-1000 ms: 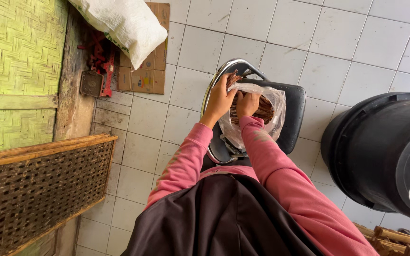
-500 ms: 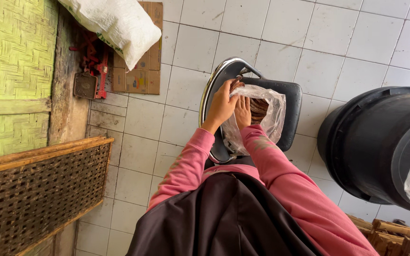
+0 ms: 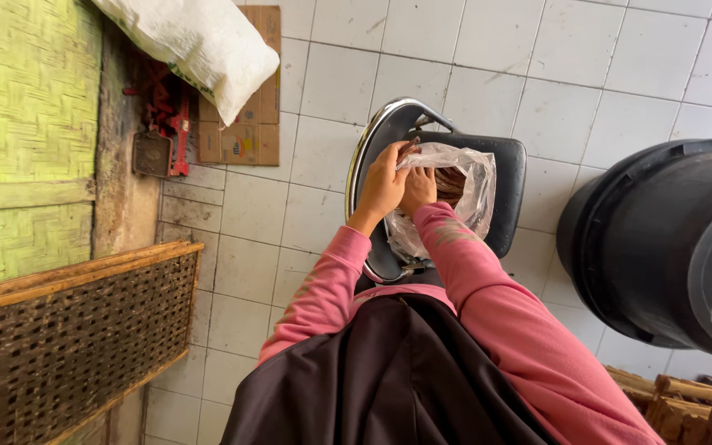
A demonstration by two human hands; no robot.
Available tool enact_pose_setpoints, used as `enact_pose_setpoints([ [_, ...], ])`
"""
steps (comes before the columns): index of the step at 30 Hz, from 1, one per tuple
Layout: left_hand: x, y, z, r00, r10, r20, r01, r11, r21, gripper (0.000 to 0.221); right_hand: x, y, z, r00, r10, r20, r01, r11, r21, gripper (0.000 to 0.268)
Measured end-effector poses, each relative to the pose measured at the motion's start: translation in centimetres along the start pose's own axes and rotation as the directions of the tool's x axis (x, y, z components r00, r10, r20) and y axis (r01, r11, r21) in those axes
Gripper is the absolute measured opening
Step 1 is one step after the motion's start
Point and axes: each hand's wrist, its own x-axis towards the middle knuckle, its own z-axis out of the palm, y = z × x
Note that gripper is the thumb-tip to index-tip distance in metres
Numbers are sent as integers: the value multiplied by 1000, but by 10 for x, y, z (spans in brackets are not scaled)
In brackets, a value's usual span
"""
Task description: The person sorts dried tobacco leaves from wooden trays, gathers them by hand, and places them into a clear plastic bag on a chair.
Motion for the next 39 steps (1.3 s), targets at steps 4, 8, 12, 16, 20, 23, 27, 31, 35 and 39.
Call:
enact_pose_setpoints([
  [4,5,-21,-4,998,17,-56,-23,995,-96,46,19,6,-2,980,18,-200,32,970,243,54],
  [8,3,-43,-9,981,-193,-20,166,890,-424,40,12,19,-26,954,133,-268,71,770,634,30],
  [12,-13,-42,-15,965,-264,5,210,756,-620,36,-27,18,-79,969,215,-119,27,390,921,19],
  [16,-32,-13,-24,982,-164,-89,87,824,-560,28,-85,9,-146,983,177,-40,41,0,999,23],
  [20,-38,28,-13,1000,-10,14,15,904,-427,21,-108,-2,-195,988,82,-130,142,-157,977,24],
  [23,-37,47,-5,999,-18,-36,8,966,-260,19,-109,0,-210,988,104,-110,137,-307,942,18],
  [27,-40,44,-10,979,-102,-176,67,979,-192,22,-108,21,-182,984,98,151,-96,-426,900,23],
  [31,-50,35,-20,953,-204,-222,141,953,-269,27,-62,34,-103,946,142,290,-323,429,843,26],
  [35,-59,34,-18,951,-228,-207,172,950,-260,25,5,51,-32,990,121,-67,-59,808,587,24],
  [39,-71,31,-21,962,-190,-198,111,928,-355,26,43,56,-3,980,123,-159,-16,836,549,15],
])
